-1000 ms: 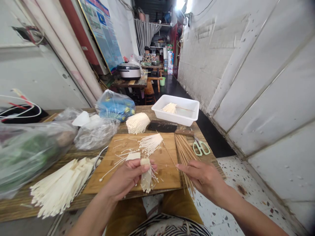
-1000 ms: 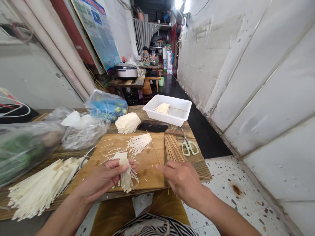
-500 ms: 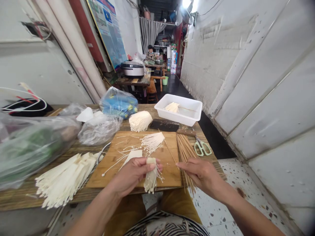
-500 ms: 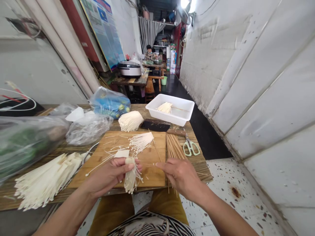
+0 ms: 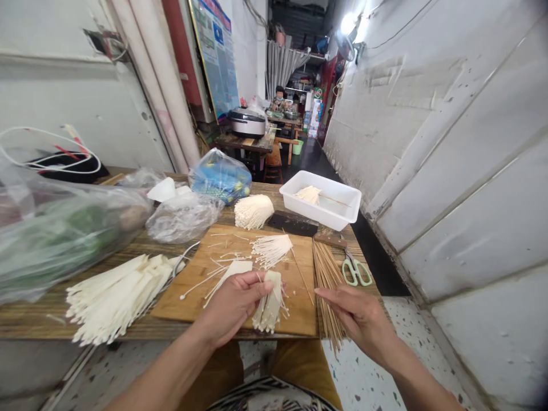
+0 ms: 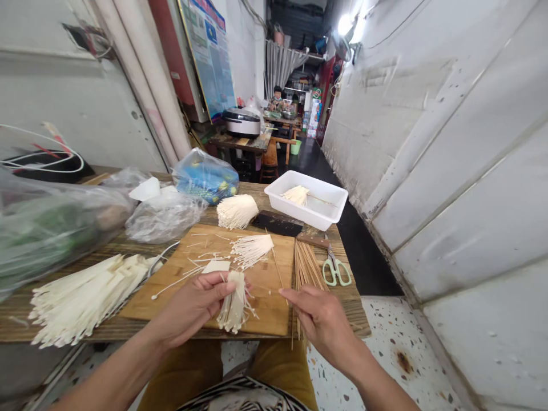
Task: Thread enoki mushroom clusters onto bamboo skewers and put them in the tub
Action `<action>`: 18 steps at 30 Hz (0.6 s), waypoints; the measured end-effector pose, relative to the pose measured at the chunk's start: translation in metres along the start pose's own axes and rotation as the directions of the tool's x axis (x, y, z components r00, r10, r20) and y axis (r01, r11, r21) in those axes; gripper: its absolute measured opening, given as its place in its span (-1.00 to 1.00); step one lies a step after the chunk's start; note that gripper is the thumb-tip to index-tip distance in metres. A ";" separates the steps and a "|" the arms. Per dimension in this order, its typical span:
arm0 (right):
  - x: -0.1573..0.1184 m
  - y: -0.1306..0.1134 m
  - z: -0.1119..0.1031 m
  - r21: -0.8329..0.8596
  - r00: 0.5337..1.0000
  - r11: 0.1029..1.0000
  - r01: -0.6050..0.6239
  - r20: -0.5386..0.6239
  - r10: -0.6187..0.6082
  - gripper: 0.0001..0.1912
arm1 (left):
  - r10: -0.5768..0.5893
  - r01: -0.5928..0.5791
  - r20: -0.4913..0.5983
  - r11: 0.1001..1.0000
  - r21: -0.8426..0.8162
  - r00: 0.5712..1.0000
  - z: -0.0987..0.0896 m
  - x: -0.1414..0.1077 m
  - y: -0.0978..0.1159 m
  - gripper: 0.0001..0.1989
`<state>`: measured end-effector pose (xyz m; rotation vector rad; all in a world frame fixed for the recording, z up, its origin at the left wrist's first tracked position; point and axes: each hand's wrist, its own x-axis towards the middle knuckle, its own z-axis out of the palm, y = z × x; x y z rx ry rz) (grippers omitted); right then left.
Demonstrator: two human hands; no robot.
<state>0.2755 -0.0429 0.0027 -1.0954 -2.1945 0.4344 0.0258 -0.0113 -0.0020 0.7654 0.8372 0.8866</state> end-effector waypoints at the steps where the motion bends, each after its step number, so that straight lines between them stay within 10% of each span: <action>1: 0.000 0.000 0.000 -0.002 1.000 1.000 0.000 0.006 0.000 -0.64 | 0.007 -0.007 -0.001 1.000 0.002 1.000 0.000 0.000 0.000 -0.71; 18: 0.012 0.008 -0.015 0.071 0.987 0.996 0.048 0.148 -0.058 -0.65 | 0.014 -0.024 0.047 0.975 0.219 0.999 -0.002 -0.006 0.004 -0.69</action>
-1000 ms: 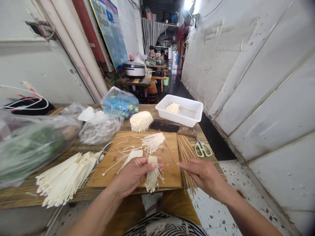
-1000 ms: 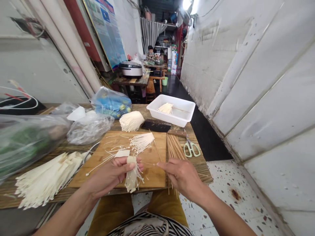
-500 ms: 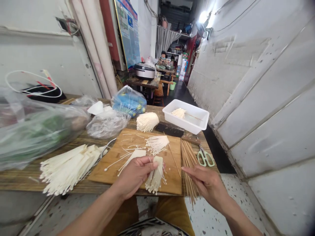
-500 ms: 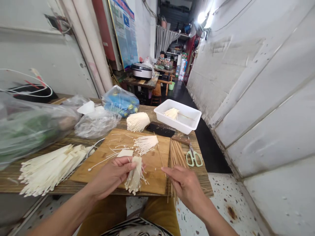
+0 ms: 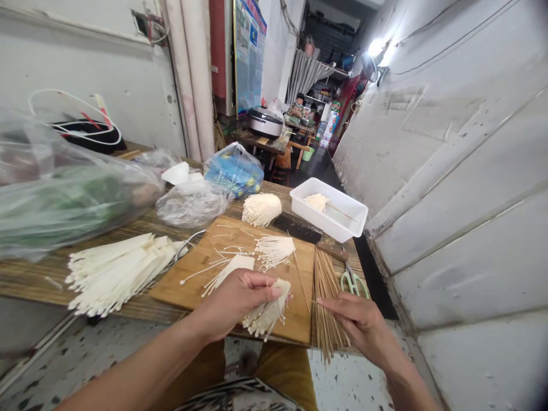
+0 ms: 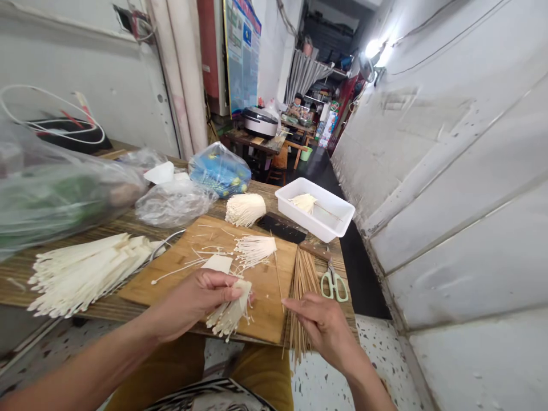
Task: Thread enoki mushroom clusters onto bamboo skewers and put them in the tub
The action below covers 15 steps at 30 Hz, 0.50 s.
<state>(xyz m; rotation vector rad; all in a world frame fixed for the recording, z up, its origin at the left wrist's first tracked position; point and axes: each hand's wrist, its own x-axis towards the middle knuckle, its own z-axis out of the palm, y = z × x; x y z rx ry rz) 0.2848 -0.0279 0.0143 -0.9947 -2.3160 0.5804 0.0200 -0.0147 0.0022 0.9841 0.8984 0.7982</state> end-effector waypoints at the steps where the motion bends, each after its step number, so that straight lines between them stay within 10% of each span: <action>1: 0.001 0.000 0.000 0.004 1.000 1.000 0.006 0.004 -0.006 -0.65 | 0.004 -0.004 -0.006 1.000 0.022 1.000 0.001 0.000 0.000 -0.67; 15: 0.005 -0.002 0.017 0.097 0.992 0.990 -0.100 -0.061 0.106 -0.74 | 0.142 -0.128 -0.054 0.970 0.208 0.988 0.008 0.001 0.002 -0.78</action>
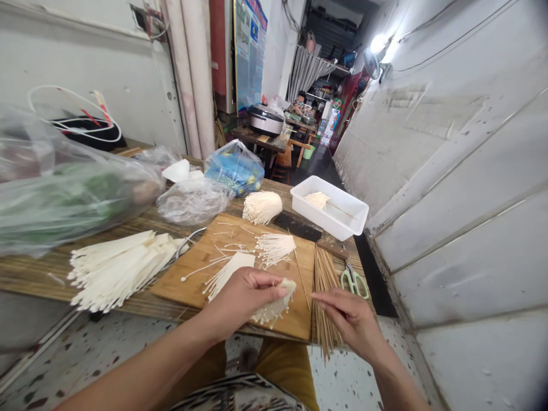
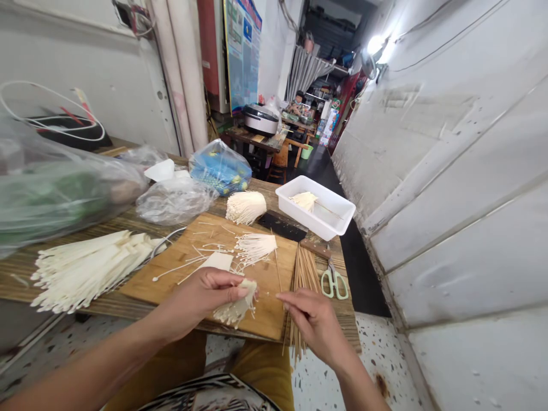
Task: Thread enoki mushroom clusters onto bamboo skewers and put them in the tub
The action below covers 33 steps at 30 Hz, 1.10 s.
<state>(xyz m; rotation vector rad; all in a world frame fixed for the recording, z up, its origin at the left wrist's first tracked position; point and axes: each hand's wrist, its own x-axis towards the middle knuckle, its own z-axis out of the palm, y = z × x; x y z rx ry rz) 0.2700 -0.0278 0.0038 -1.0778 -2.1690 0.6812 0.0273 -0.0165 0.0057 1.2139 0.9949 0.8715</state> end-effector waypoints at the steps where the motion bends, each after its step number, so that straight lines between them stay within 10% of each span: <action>1: 0.001 0.000 0.002 0.006 1.000 1.000 -0.028 -0.005 0.028 -0.75 | 0.018 -0.017 -0.012 1.000 0.024 1.000 0.000 0.000 0.001 -0.78; 15: 0.012 0.022 0.015 0.056 0.987 0.989 -0.134 -0.085 0.138 -0.79 | 0.146 -0.137 -0.130 0.988 0.077 0.981 0.009 0.002 -0.001 -0.77; 20: 0.002 0.029 0.014 0.065 0.954 0.977 -0.204 -0.209 0.214 -0.79 | 0.015 -0.027 -0.250 0.999 -0.044 0.968 -0.030 0.015 -0.009 -0.57; 23: -0.003 0.028 0.014 0.068 0.929 0.971 -0.231 -0.280 0.241 -0.77 | 0.035 0.025 -0.361 0.987 0.161 0.932 -0.071 0.030 -0.015 -0.45; 27: -0.008 0.023 0.014 0.023 0.910 0.969 -0.244 -0.339 0.237 -0.78 | 0.128 0.273 -0.405 0.556 0.785 0.905 -0.108 0.045 -0.020 -0.47; 33: -0.010 0.022 0.022 0.050 0.892 0.956 -0.290 -0.347 0.289 -0.77 | 0.066 0.445 -0.479 0.276 0.852 0.876 -0.092 0.040 -0.029 -0.43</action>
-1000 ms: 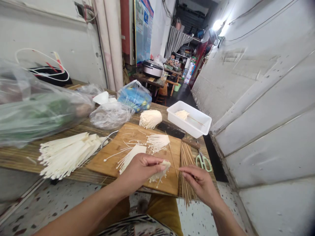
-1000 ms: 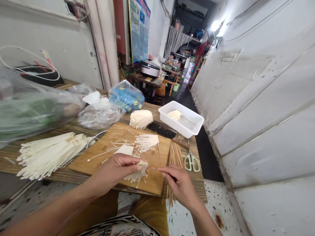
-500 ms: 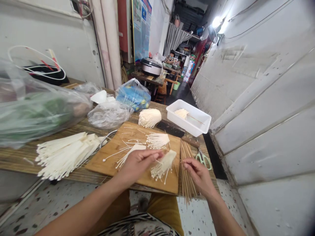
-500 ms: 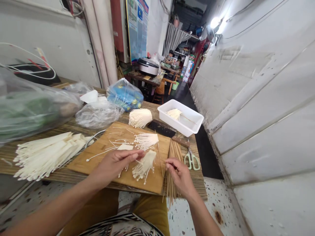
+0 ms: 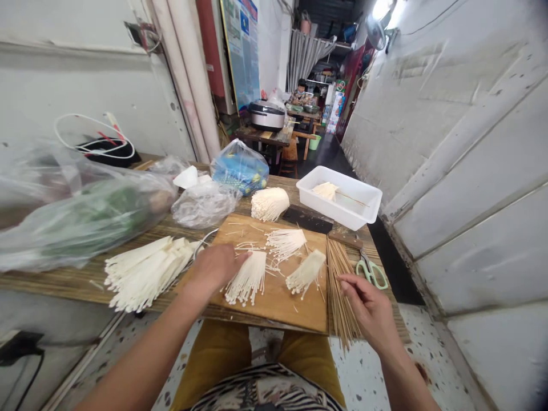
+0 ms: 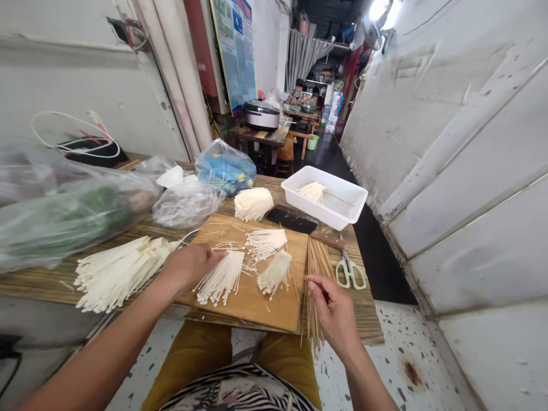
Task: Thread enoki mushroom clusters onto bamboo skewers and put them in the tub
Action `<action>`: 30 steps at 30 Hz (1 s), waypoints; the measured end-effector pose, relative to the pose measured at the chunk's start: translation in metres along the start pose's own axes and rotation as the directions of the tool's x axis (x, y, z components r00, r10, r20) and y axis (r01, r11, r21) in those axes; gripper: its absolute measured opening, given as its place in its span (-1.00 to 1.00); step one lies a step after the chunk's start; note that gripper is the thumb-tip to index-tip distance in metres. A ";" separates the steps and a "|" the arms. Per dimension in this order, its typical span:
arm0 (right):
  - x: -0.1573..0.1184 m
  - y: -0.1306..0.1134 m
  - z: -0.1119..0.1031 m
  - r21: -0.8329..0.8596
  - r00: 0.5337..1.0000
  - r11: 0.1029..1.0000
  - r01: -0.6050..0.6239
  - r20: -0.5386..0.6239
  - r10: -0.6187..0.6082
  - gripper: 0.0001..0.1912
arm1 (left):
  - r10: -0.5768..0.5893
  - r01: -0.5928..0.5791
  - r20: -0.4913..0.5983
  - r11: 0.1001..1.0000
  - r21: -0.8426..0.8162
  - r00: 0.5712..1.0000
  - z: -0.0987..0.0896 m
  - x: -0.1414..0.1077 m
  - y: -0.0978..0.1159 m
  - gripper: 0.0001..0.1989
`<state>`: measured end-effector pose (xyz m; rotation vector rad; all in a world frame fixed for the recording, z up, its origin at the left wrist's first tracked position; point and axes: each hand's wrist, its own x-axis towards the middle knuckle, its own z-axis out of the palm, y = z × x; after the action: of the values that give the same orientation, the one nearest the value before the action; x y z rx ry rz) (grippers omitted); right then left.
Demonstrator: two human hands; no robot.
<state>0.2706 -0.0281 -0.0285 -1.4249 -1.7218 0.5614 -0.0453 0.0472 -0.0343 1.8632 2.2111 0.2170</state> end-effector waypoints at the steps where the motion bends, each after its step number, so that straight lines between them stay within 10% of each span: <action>1: -0.001 0.001 0.002 0.005 1.000 1.000 -0.008 0.005 0.008 -0.76 | -0.008 0.008 0.020 1.000 0.029 1.000 0.003 -0.004 0.003 -0.40; 21: -0.008 0.007 0.020 0.067 0.999 0.998 -0.016 0.037 0.014 -0.74 | -0.006 0.024 0.062 0.960 -0.280 0.998 0.030 0.008 0.018 -0.49; 30: -0.012 0.003 0.020 0.062 0.999 0.998 -0.001 0.046 -0.002 -0.77 | 0.173 -0.031 0.157 0.762 -0.647 0.972 0.013 -0.016 0.020 -0.70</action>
<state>0.2571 -0.0355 -0.0460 -1.3773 -1.7254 0.6466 -0.0203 0.0343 -0.0404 1.5220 1.5991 0.6747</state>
